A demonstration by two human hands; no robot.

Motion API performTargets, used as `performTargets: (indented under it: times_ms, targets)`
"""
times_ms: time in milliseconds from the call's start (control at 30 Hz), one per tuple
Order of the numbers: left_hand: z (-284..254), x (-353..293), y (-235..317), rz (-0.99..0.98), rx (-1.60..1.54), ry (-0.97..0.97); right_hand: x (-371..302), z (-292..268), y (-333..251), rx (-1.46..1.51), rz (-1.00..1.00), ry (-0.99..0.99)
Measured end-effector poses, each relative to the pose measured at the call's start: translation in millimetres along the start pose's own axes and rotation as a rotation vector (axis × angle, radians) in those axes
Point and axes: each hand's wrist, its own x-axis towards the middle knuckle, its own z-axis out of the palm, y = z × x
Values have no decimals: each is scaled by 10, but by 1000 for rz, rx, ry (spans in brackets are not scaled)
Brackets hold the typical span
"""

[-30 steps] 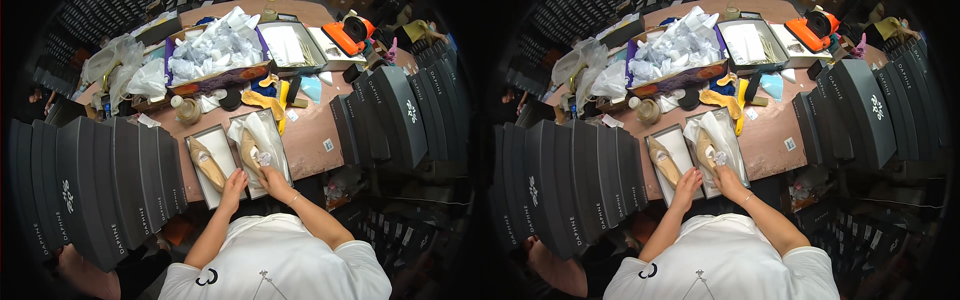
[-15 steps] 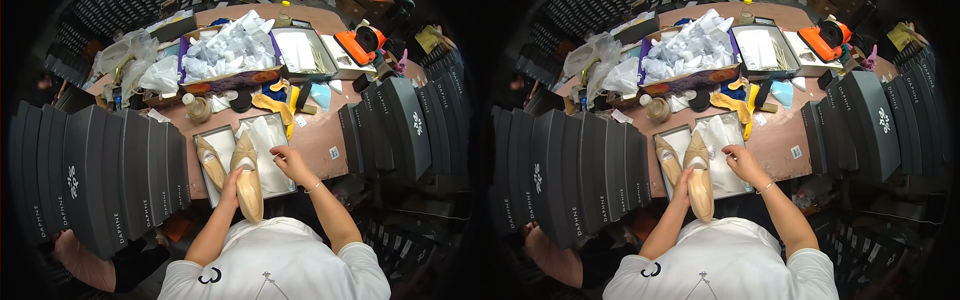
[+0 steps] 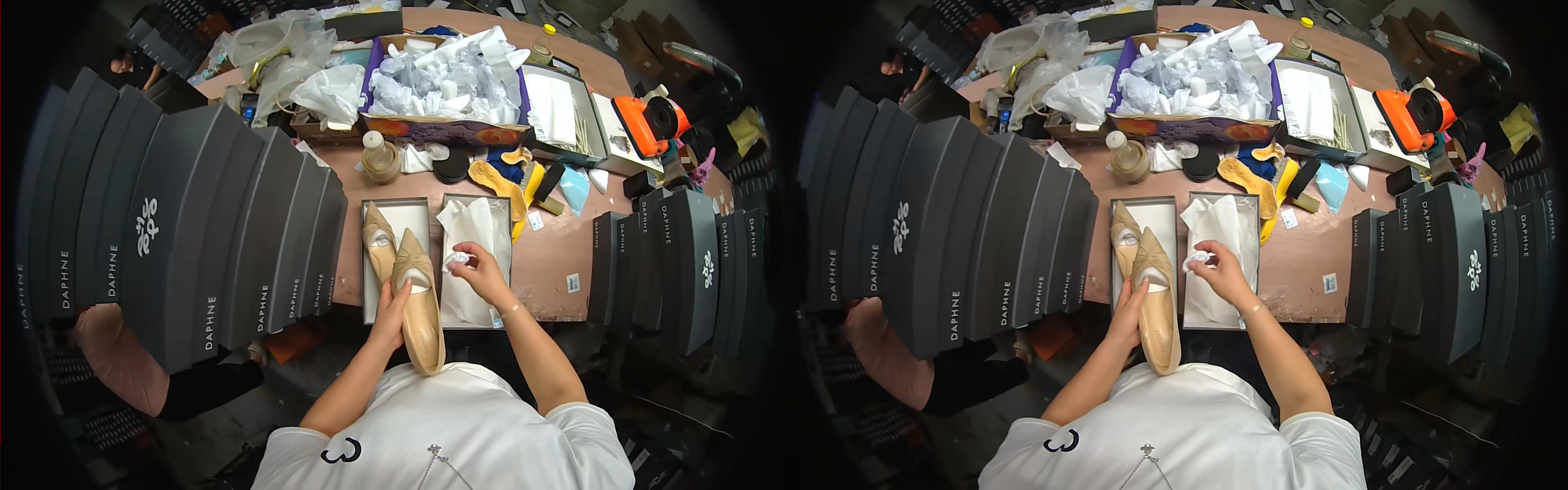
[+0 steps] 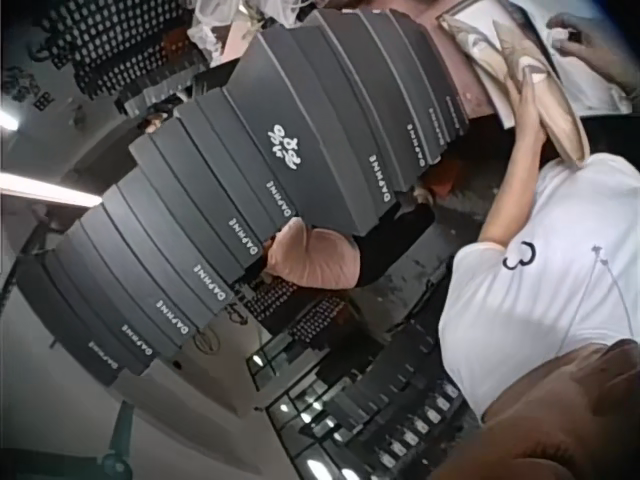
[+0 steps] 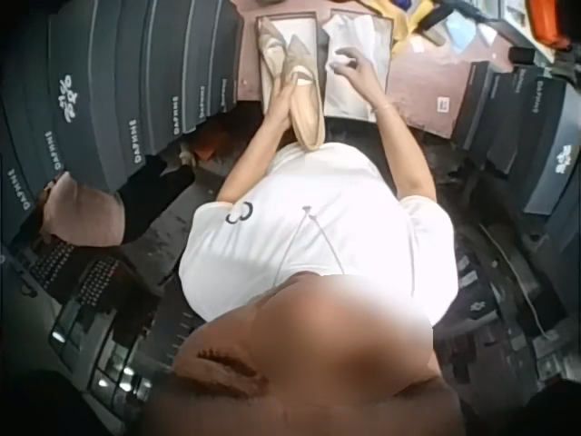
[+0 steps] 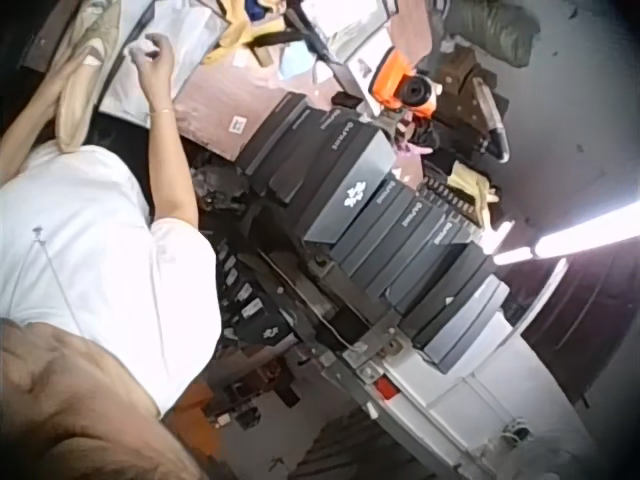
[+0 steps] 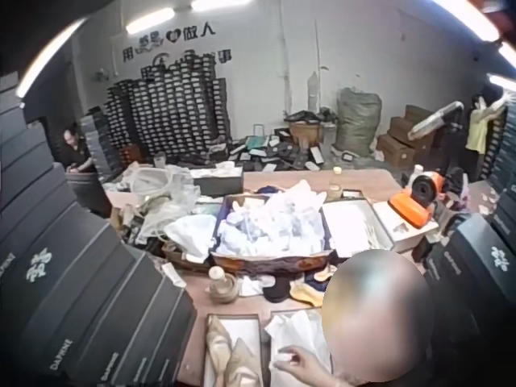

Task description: Packing finished high-heeled shoes into boxes with tissue paper and stacking them.

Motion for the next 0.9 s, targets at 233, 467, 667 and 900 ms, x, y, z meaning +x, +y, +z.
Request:
performTargets:
  times_ms: [233, 467, 667, 900]
  targets:
    - [156, -29, -177, 100, 138, -164, -740, 383, -569, -717, -509, 43]
    - [223, 60, -81, 112, 289, -325, -595, 304, -661, -612, -424, 314]
    - [204, 39, -180, 11, 264, -403, -634, 164, -595, -546, -265, 84]
    - [270, 54, -166, 6, 303, -450, -505, 80, -498, -561, -349, 184]
